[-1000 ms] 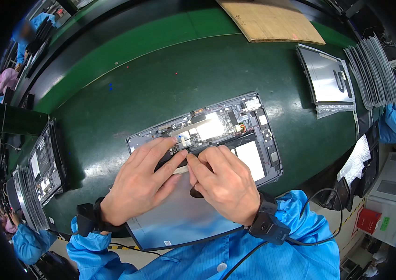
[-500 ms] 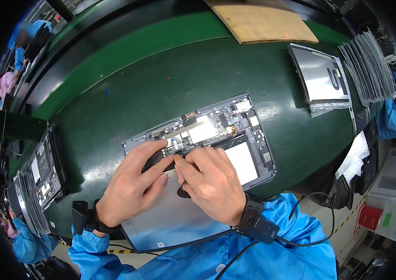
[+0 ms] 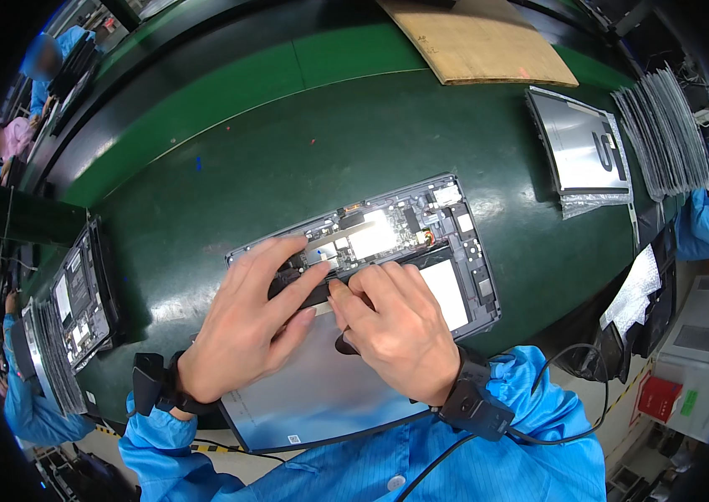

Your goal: The person manually connects ribbon cables, a battery, and a circuit board inside a tablet chassis by hand, then applies a protective film.

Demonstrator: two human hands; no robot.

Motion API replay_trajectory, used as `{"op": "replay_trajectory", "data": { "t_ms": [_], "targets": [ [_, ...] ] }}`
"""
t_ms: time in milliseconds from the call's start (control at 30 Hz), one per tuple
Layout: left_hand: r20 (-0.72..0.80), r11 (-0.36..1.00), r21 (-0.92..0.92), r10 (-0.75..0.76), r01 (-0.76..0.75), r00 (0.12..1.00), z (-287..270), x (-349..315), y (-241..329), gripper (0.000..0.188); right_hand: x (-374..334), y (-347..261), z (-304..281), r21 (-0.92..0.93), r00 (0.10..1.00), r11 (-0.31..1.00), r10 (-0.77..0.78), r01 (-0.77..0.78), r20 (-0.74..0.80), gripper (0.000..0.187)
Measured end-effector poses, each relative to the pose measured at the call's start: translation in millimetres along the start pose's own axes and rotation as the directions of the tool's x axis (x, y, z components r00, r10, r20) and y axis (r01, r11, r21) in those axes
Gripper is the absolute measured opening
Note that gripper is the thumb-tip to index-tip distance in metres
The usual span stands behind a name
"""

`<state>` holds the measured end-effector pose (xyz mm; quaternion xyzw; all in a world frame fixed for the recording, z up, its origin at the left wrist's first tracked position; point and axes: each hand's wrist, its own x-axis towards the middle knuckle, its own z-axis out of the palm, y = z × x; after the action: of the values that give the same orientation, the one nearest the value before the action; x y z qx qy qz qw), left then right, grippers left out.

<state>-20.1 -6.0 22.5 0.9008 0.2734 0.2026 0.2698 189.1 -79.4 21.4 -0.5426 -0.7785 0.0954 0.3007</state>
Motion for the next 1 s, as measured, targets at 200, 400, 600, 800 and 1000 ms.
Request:
{"op": "replay_trajectory", "data": {
  "t_ms": [200,400,600,800,1000],
  "targets": [
    [0.123,0.99,0.137,0.003,-0.02,0.992,-9,4,-3,0.05,1,-2,0,0.016,1.0,1.0,-0.015,0.015,-0.005,0.039],
    [0.136,0.939,0.31,0.11,-0.148,0.985,-15,12,7,0.047,0,5,-3,0.053,1.0,0.999,0.0,0.001,-0.006,0.029],
    [0.095,0.985,0.147,0.081,-0.095,0.992,7,-38,44,0.043,-10,13,-32,0.108,0.991,0.988,0.115,-0.107,-0.067,0.037],
    [0.154,0.979,0.182,0.06,-0.088,0.986,6,-38,72,0.088,-61,62,-71,0.164,0.732,0.717,0.679,-0.678,0.061,0.031],
    [0.346,0.922,0.367,-0.009,-0.126,0.938,3,-52,88,0.097,-75,57,-75,0.851,0.662,0.054,0.654,-0.523,0.365,0.054]
  ]
}}
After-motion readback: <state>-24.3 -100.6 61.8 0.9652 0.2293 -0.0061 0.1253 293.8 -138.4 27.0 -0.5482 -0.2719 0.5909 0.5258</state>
